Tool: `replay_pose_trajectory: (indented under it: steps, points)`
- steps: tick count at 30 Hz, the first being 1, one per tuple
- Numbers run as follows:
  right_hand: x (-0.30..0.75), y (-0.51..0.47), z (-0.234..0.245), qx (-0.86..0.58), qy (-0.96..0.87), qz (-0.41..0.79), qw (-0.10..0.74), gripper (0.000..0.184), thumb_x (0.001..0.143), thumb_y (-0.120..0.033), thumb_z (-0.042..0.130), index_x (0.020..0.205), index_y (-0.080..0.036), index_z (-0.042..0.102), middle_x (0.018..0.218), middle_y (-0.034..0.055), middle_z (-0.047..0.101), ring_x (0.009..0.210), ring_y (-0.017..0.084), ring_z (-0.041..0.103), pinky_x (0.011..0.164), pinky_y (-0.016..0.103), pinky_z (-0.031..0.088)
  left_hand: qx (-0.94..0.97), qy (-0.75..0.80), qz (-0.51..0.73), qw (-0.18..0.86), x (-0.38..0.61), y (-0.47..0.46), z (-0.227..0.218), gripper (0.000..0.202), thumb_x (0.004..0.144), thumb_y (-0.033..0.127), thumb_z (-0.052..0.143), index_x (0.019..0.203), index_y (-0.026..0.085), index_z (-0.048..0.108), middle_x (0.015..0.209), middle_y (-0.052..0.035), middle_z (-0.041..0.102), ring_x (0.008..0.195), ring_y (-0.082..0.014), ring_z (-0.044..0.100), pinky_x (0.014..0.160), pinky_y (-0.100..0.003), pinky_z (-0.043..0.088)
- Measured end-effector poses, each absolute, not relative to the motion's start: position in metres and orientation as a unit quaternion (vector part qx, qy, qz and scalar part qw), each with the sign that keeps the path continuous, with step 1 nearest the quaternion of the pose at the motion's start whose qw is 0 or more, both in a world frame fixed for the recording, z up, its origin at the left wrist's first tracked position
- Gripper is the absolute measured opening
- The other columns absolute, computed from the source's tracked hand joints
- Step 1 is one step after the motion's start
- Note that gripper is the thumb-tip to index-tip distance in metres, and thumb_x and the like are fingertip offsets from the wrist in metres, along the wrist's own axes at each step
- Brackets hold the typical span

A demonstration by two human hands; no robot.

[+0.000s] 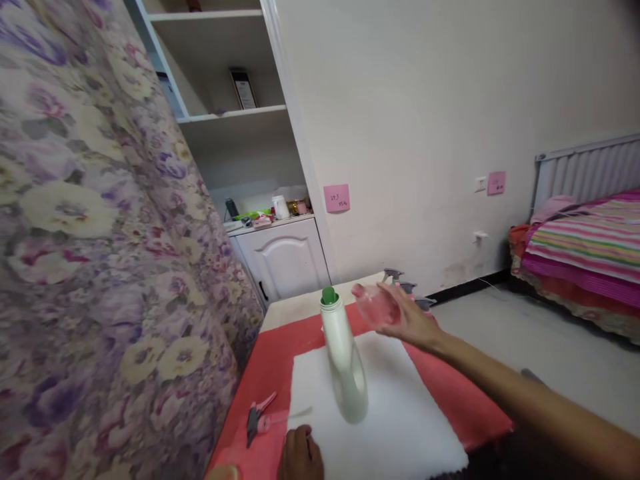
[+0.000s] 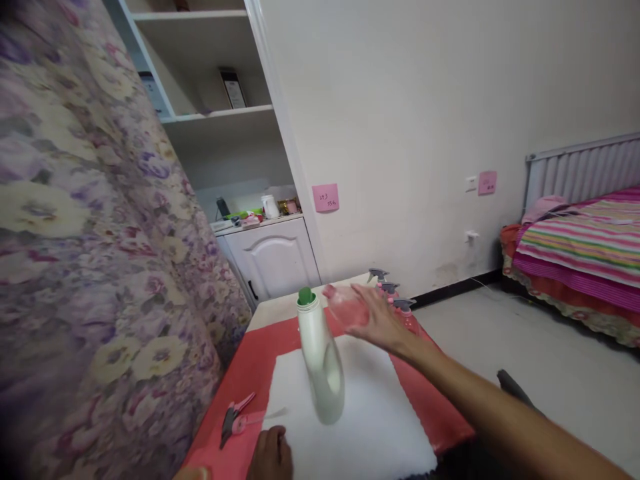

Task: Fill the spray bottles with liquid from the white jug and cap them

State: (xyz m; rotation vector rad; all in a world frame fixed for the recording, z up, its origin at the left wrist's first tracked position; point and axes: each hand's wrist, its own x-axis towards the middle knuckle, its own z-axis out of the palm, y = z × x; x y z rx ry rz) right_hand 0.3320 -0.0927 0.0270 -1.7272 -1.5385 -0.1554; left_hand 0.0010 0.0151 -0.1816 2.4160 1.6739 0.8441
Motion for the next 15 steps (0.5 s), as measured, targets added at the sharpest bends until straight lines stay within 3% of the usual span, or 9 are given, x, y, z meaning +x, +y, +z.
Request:
replay_pose_trajectory:
  steps: [3, 5, 10, 15]
  points:
    - [0.322, -0.114, -0.061, -0.608, -0.513, 0.137, 0.590, 0.083, 0.071, -0.051, 0.069, 0.143, -0.030, 0.034, 0.147, 0.0136, 0.045, 0.133, 0.035, 0.047, 0.105, 0.054, 0.043, 0.771, 0.551, 0.312, 0.068, 0.001, 0.015, -0.181, 0.022, 0.087, 0.017, 0.043, 0.086, 0.023, 0.065, 0.087, -0.0050, 0.068, 0.085, -0.0217, 0.067, 0.075, -0.030, 0.049]
    - [0.307, -0.124, -0.114, -0.566, -0.455, 0.204, 0.656, 0.085, 0.068, -0.058, 0.070, 0.142, -0.030, 0.039, 0.142, 0.0146, 0.052, 0.130, 0.035, 0.051, 0.106, 0.052, 0.043, 0.751, 0.549, 0.347, 0.121, 0.000, 0.015, -0.179, 0.019, 0.083, 0.020, 0.047, 0.082, 0.024, 0.065, 0.085, -0.0041, 0.069, 0.084, -0.0225, 0.067, 0.076, -0.031, 0.049]
    - [0.261, -0.141, -0.180, -0.577, -0.397, 0.235, 0.674, 0.078, 0.067, -0.062, 0.070, 0.134, -0.027, 0.051, 0.135, 0.0141, 0.060, 0.128, 0.036, 0.054, 0.106, 0.048, 0.045, 0.581, 0.559, 0.485, 0.338, -0.008, 0.015, -0.168, 0.017, 0.068, 0.036, 0.059, 0.078, 0.023, 0.066, 0.076, -0.0020, 0.070, 0.078, -0.0256, 0.066, 0.076, -0.036, 0.051]
    - [0.245, -0.149, -0.187, -0.594, -0.395, 0.222, 0.665, 0.070, 0.068, -0.052, 0.070, 0.130, -0.025, 0.054, 0.133, 0.0125, 0.062, 0.127, 0.034, 0.055, 0.106, 0.043, 0.046, 0.458, 0.585, 0.541, 0.393, -0.020, 0.028, -0.158, 0.025, 0.065, 0.044, 0.057, 0.071, 0.020, 0.060, 0.060, 0.0016, 0.065, 0.057, -0.0204, 0.066, 0.060, -0.035, 0.055]
